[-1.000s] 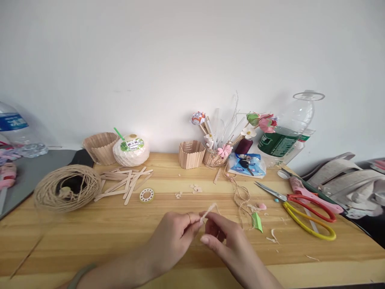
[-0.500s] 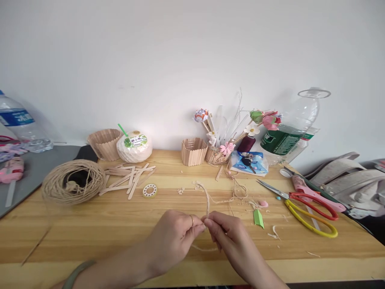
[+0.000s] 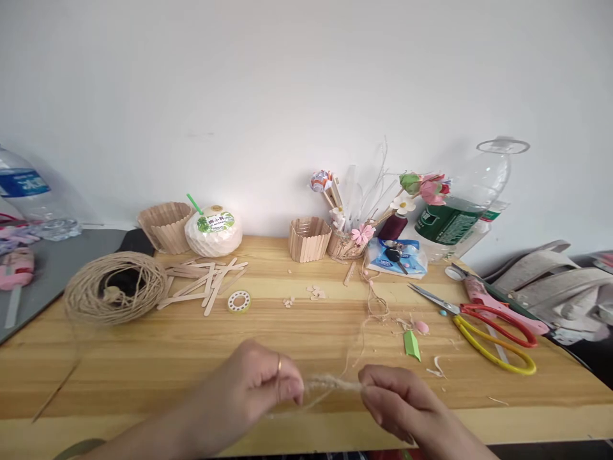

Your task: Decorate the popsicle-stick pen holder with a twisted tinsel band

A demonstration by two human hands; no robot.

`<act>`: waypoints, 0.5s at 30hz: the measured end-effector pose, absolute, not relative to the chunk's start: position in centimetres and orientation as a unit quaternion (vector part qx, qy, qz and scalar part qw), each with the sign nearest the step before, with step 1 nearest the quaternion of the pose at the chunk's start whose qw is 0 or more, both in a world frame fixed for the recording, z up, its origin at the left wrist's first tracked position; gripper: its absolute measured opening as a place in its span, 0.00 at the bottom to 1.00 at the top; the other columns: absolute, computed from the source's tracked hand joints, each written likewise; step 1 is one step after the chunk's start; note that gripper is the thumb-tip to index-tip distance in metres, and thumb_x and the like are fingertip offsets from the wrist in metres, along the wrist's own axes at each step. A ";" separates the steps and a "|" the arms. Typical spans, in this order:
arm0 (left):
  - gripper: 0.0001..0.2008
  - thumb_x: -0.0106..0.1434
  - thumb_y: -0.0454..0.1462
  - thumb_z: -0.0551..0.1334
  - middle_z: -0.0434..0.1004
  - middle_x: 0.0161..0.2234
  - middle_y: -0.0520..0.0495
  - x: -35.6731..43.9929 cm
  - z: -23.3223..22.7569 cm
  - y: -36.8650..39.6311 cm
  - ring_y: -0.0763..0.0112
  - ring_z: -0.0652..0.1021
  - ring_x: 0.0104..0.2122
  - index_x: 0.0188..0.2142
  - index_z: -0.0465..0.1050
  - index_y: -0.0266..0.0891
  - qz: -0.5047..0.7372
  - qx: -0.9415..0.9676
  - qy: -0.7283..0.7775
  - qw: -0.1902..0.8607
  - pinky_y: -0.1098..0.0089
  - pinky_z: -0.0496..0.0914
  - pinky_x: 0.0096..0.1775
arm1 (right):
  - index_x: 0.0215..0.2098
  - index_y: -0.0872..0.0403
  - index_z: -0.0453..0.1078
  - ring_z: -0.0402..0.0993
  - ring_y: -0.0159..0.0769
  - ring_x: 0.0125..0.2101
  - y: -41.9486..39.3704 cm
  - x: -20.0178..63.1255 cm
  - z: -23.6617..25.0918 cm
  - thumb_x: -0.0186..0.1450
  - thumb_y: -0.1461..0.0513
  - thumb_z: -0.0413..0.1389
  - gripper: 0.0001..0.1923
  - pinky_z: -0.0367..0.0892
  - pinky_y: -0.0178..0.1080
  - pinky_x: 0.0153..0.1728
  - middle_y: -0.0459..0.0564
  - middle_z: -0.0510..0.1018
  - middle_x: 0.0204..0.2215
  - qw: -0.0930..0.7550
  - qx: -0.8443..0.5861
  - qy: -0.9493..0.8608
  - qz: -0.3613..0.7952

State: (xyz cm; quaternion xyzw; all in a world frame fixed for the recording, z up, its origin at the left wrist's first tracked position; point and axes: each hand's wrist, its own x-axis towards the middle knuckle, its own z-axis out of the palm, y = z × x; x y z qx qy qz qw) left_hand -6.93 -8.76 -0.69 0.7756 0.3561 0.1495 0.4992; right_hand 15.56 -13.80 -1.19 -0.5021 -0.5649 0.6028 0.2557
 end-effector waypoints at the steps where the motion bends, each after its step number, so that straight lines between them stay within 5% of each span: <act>1: 0.19 0.63 0.44 0.53 0.68 0.20 0.53 -7.2 -0.7 -8.7 0.77 0.64 0.22 0.28 0.75 0.35 0.139 0.776 0.353 0.504 0.77 0.58 0.25 | 0.20 0.53 0.52 0.43 0.25 0.18 -13.9 15.9 -1.4 0.62 0.47 0.47 0.22 0.42 0.33 0.19 0.38 0.50 0.17 0.258 -0.500 -0.566 0.602; 11: 0.19 0.62 0.45 0.53 0.67 0.21 0.53 -7.1 -1.1 -8.8 0.76 0.65 0.23 0.28 0.75 0.34 0.111 0.762 0.338 0.541 0.76 0.57 0.27 | 0.16 0.53 0.50 0.44 0.25 0.18 -14.2 16.2 -1.8 0.59 0.55 0.49 0.19 0.42 0.33 0.19 0.38 0.49 0.15 0.252 -0.492 -0.583 0.595; 15: 0.19 0.62 0.45 0.52 0.67 0.22 0.53 -9.1 -1.6 -7.9 0.76 0.65 0.23 0.27 0.74 0.35 0.152 0.760 0.371 0.512 0.76 0.57 0.28 | 0.16 0.53 0.50 0.38 0.24 0.16 -13.9 18.7 -2.4 0.57 0.56 0.52 0.19 0.38 0.32 0.16 0.36 0.47 0.13 0.372 -0.520 -0.446 0.627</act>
